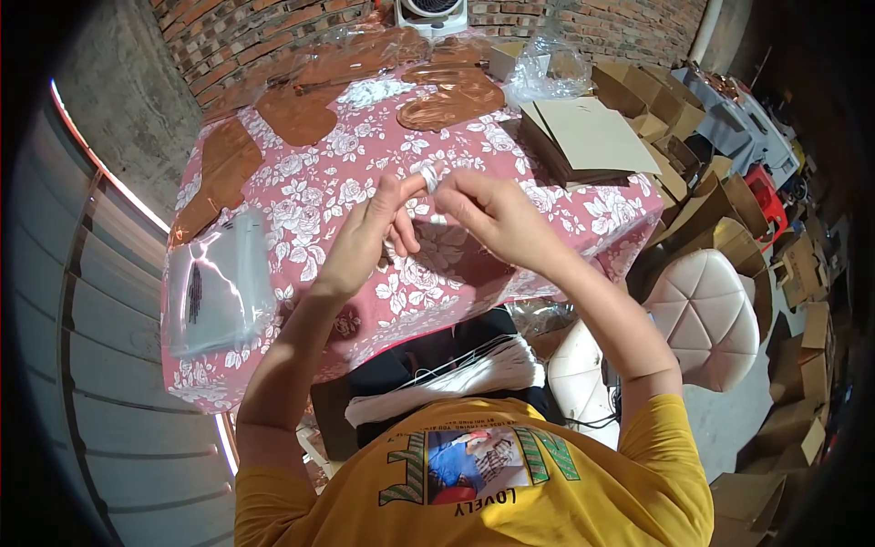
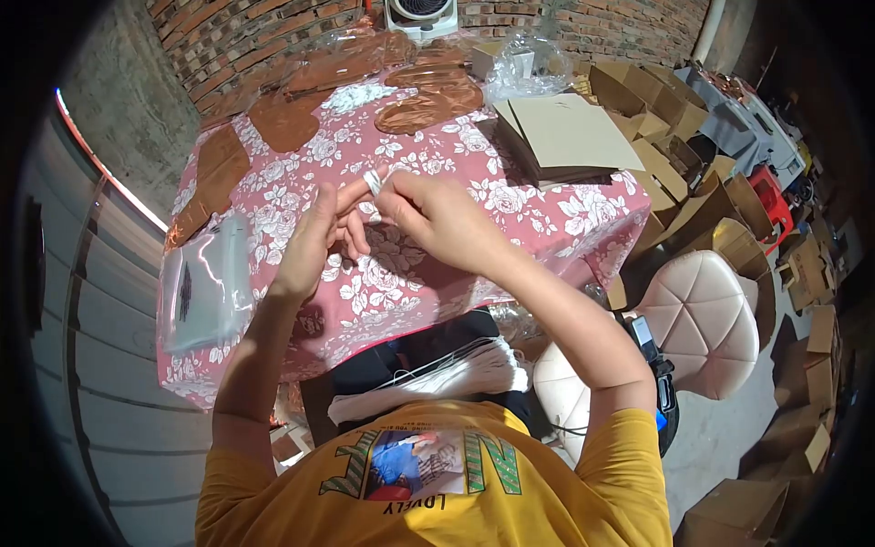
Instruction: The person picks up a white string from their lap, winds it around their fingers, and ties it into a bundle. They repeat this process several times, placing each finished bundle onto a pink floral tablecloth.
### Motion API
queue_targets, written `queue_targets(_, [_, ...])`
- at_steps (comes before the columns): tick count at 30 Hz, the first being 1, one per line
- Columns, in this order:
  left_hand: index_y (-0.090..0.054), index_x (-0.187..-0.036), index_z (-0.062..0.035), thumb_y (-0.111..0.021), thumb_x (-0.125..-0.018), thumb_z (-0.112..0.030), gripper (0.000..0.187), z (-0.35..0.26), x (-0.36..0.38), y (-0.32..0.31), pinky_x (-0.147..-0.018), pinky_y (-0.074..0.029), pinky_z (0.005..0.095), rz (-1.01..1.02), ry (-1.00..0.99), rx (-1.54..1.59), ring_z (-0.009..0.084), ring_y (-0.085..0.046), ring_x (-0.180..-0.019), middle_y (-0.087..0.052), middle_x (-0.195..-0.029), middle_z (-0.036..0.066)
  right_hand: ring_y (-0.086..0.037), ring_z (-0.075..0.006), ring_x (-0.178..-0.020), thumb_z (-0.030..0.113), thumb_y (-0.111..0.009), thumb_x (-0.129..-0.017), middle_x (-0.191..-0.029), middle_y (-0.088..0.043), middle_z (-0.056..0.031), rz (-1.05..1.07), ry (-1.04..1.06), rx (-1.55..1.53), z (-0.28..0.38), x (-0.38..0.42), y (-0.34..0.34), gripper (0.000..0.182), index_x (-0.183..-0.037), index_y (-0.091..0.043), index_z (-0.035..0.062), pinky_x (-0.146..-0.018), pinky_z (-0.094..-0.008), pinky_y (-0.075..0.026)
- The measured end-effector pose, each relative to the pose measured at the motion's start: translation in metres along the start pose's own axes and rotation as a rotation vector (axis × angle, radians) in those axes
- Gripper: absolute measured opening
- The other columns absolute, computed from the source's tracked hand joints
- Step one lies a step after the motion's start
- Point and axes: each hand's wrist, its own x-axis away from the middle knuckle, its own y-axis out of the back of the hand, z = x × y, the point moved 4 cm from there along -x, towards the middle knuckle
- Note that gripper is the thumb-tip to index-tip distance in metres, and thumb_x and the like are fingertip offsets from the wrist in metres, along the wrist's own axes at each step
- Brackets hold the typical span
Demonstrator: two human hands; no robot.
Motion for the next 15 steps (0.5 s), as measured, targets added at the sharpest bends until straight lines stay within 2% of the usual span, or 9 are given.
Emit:
queue_targets(2, [-0.044,-0.124,0.0108,-0.018,-0.092,-0.060,0.081,0.003,0.000,-0.003,-0.062,-0.039,0.0226,0.001,0.015,-0.097,0.0100,-0.048,-0.060,-0.054,-0.066,0.006,-0.057,-0.0283,-0.058,0.021,-0.053,-0.089,-0.064,-0.055,-0.0174,-0.079,0.097,0.113,0.004,-0.005,0.007,0.023,-0.082,-0.054,-0.0007,-0.053,-0.0356,-0.042])
queue_targets(4, [-0.045,-0.122,0.0115,-0.017,-0.092,-0.059,0.082,0.005,0.000,-0.007,-0.061,-0.039,0.0227,0.016,0.071,-0.068,0.0101,-0.049,-0.061,-0.055,-0.066,0.006,-0.058,-0.0246,-0.059,0.021,-0.054,-0.088,-0.064,-0.056,-0.0162,-0.059,0.064,0.139,0.003,-0.011,0.014,0.023,-0.081,-0.055,-0.0012,-0.054,-0.0332,-0.043])
queue_targets(5, [-0.047,-0.120,0.0121,-0.017,-0.092,-0.059,0.082,0.007,0.000,-0.008,-0.061,-0.039,0.0228,0.032,0.127,-0.040,0.0102,-0.049,-0.061,-0.055,-0.066,0.006,-0.057,-0.0182,-0.058,0.022,-0.054,-0.089,-0.067,-0.058,-0.0095,-0.028,0.031,0.076,0.004,-0.011,0.016,0.024,-0.081,-0.055,-0.0008,-0.054,-0.0304,-0.043])
queue_targets(6, [-0.051,-0.116,0.0083,-0.024,-0.095,-0.052,0.069,0.010,0.000,-0.008,-0.061,-0.040,0.0205,0.025,0.114,0.037,0.0080,-0.049,-0.063,-0.059,-0.074,0.006,-0.057,-0.0182,-0.058,0.022,-0.054,-0.089,-0.067,-0.058,-0.0095,-0.025,0.032,0.078,-0.002,-0.013,0.017,0.024,-0.081,-0.055,-0.0008,-0.054,-0.0304,-0.043])
queue_targets(8, [-0.053,-0.114,0.0058,-0.029,-0.096,-0.046,0.060,0.007,-0.003,-0.014,-0.062,-0.040,0.0196,0.052,0.082,0.078,0.0069,-0.050,-0.064,-0.061,-0.079,0.006,-0.048,-0.0057,-0.063,0.023,-0.052,-0.093,-0.071,-0.054,0.0002,0.051,0.002,-0.243,-0.018,-0.016,0.012,0.023,-0.084,-0.054,0.0026,-0.056,-0.0226,-0.040])
queue_targets(9, [-0.055,-0.112,0.0033,-0.035,-0.097,-0.040,0.050,0.004,-0.005,-0.017,-0.063,-0.041,0.0188,0.081,0.050,0.120,0.0057,-0.050,-0.066,-0.063,-0.084,0.006,-0.045,-0.0040,-0.059,0.026,-0.053,-0.092,-0.070,-0.052,0.0023,0.040,-0.082,-0.360,-0.022,-0.014,0.012,0.022,-0.084,-0.053,0.0058,-0.050,-0.0199,-0.038])
queue_targets(10, [-0.057,-0.107,-0.0008,-0.044,-0.095,-0.026,0.031,0.002,-0.003,-0.018,-0.063,-0.042,0.0188,0.103,0.035,0.197,0.0049,-0.050,-0.065,-0.064,-0.093,0.005,-0.045,-0.0040,-0.059,0.026,-0.053,-0.092,-0.070,-0.052,0.0023,0.038,-0.080,-0.359,-0.019,-0.012,0.012,0.022,-0.084,-0.053,0.0058,-0.050,-0.0199,-0.038])
queue_targets(13, [-0.057,-0.108,-0.0013,-0.046,-0.095,-0.023,0.028,0.011,-0.006,-0.018,-0.067,-0.045,0.0203,0.112,0.006,0.313,0.0059,-0.055,-0.070,-0.064,-0.093,0.004,-0.042,-0.0018,-0.054,0.024,-0.049,-0.093,-0.068,-0.048,0.0032,0.102,-0.478,-0.790,-0.029,0.001,-0.002,0.020,-0.085,-0.052,0.0067,-0.044,-0.0160,-0.034])
queue_targets(15, [-0.057,-0.109,-0.0018,-0.047,-0.094,-0.021,0.026,0.010,-0.005,-0.023,-0.071,-0.046,0.0212,0.105,0.009,0.417,0.0066,-0.056,-0.073,-0.064,-0.093,0.004,-0.042,-0.0018,-0.052,0.024,-0.049,-0.093,-0.068,-0.048,0.0035,0.102,-0.469,-1.057,-0.031,0.007,-0.014,0.018,-0.087,-0.052,0.0066,-0.044,-0.0156,-0.033])
